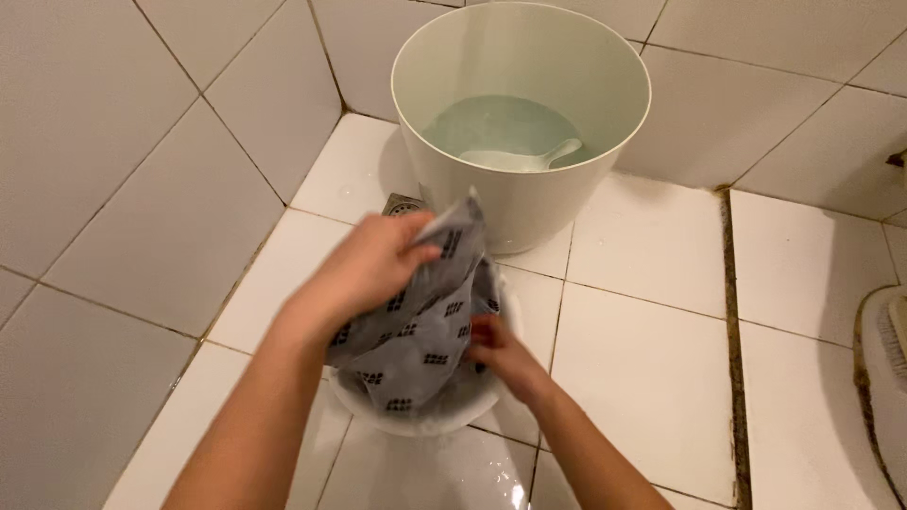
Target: The person pours water from a bucket into a basin using a scoop and washes several items of clothing by hand, rubbing and rinsing them in the basin.
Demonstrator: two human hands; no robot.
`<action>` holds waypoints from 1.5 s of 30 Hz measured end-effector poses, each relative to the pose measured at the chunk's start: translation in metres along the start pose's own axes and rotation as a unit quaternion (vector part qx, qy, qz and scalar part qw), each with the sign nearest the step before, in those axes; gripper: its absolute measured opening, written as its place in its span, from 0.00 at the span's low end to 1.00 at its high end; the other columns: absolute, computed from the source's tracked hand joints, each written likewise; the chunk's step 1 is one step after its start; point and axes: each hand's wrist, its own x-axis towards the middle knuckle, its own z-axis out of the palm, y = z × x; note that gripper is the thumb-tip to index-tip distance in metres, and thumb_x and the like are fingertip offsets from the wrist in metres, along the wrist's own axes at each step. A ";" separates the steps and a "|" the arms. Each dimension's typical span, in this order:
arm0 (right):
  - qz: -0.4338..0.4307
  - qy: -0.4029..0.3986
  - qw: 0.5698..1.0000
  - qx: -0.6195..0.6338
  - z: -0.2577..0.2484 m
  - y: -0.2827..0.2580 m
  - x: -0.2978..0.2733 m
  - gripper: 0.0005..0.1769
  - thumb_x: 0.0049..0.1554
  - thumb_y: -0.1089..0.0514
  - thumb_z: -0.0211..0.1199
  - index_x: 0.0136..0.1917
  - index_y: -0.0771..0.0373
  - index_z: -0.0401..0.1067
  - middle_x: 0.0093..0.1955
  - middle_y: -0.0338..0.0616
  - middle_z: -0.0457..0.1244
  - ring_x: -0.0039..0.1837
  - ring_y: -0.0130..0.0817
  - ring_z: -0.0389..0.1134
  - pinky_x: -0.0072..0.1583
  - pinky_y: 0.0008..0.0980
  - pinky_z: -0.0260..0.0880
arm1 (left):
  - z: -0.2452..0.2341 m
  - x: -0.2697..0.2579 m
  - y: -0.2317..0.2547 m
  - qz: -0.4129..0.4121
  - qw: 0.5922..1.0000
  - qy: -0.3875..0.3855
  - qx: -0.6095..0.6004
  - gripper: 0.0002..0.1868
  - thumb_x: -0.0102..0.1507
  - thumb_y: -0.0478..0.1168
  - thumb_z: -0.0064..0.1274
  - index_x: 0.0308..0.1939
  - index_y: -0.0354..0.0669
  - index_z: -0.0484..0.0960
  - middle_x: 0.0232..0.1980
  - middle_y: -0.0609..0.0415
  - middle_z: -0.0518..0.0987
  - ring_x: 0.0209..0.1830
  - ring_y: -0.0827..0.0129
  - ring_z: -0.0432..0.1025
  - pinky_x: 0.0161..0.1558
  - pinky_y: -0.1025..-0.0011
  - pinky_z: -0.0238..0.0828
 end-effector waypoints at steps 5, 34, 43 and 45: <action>-0.058 0.110 0.992 0.026 0.048 -0.062 -0.028 0.54 0.47 0.56 0.75 0.76 0.55 0.43 0.72 0.46 0.52 0.70 0.42 0.60 0.68 0.46 0.69 | -0.040 -0.010 0.040 0.023 0.997 0.033 -0.071 0.11 0.64 0.41 0.53 0.50 0.45 0.82 0.38 0.51 0.87 0.36 0.69 0.80 0.43 0.67 0.75; -0.010 0.005 0.520 -0.854 0.028 -0.001 0.024 0.47 0.61 0.43 0.50 0.83 0.67 0.37 0.85 0.72 0.25 0.82 0.74 0.21 0.75 0.65 0.28 | 0.226 0.016 -0.197 -0.213 0.964 0.142 0.068 0.32 0.70 0.63 0.32 0.79 0.75 0.53 0.85 0.51 0.38 0.83 0.39 0.33 0.72 0.31 0.32; 0.138 -0.146 0.451 -0.870 0.047 0.008 0.047 0.54 0.65 0.33 0.46 0.84 0.73 0.30 0.86 0.69 0.23 0.83 0.70 0.15 0.75 0.65 0.10 | 0.238 0.012 -0.212 -0.228 0.962 0.050 0.141 0.37 0.67 0.70 0.26 0.80 0.75 0.46 0.85 0.53 0.37 0.83 0.43 0.34 0.73 0.37 0.34; 0.149 -0.160 0.462 -0.859 0.050 0.005 0.047 0.56 0.64 0.32 0.48 0.84 0.72 0.28 0.86 0.68 0.22 0.84 0.69 0.15 0.76 0.64 0.12 | 0.232 0.010 -0.221 -0.225 0.971 0.017 0.079 0.39 0.67 0.71 0.23 0.81 0.72 0.43 0.86 0.56 0.36 0.83 0.47 0.34 0.77 0.44 0.33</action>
